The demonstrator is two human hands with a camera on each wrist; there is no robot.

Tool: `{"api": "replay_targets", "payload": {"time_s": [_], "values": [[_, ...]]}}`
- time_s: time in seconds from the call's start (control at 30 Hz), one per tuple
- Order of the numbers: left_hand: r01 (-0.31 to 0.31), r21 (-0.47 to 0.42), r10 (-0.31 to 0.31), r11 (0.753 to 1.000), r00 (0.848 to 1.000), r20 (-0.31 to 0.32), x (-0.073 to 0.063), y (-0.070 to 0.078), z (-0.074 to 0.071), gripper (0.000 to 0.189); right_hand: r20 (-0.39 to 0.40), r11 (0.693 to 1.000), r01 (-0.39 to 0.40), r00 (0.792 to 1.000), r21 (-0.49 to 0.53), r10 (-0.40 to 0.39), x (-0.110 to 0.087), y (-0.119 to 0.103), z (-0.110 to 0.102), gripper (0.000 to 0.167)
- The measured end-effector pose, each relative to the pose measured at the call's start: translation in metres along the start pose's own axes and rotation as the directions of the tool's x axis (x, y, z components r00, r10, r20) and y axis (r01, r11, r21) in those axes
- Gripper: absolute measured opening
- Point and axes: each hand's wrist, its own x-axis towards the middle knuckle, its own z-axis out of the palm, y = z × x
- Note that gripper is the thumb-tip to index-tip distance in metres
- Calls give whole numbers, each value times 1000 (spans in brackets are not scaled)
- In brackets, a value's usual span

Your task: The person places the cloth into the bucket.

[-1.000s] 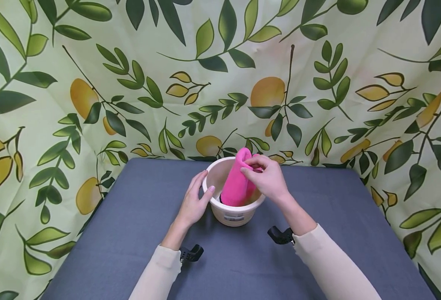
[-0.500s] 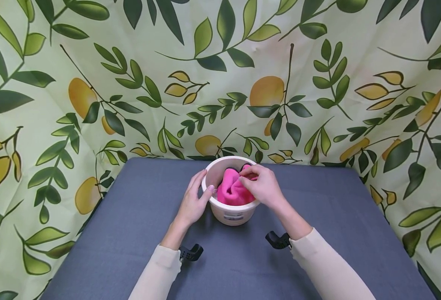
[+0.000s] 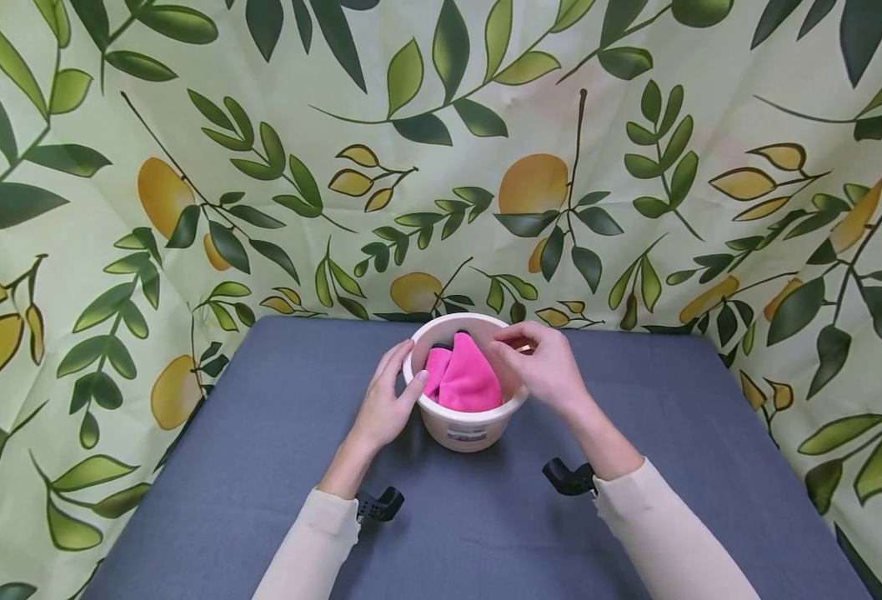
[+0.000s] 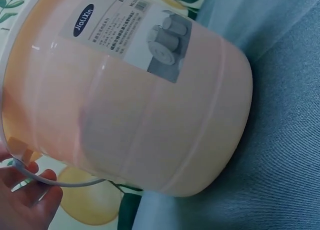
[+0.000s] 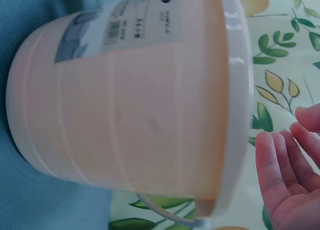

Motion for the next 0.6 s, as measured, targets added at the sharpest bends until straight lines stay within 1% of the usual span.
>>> {"api": "replay_targets", "payload": {"time_s": [0.1, 0.23, 0.37, 0.5, 0.6], "values": [[1, 14, -1, 1000, 1000, 20, 0, 3, -2, 63, -21, 999, 30, 999, -14, -30, -3, 1, -8, 18], [2, 59, -5, 998, 999, 47, 1, 7, -5, 65, -66, 997, 39, 997, -59, -43, -9, 8, -19, 19], [13, 113, -19, 993, 998, 52, -1, 11, -12, 66, -104, 992, 49, 993, -115, -61, -16, 17, -27, 21], [1, 174, -10, 985, 999, 50, -6, 15, -21, 65, -142, 979, 107, 981, -174, -132, -25, 27, -31, 21], [-26, 232, 16, 972, 999, 46, -11, 15, -26, 65, -166, 959, 157, 966, -234, -198, -31, 34, -33, 22]]}}
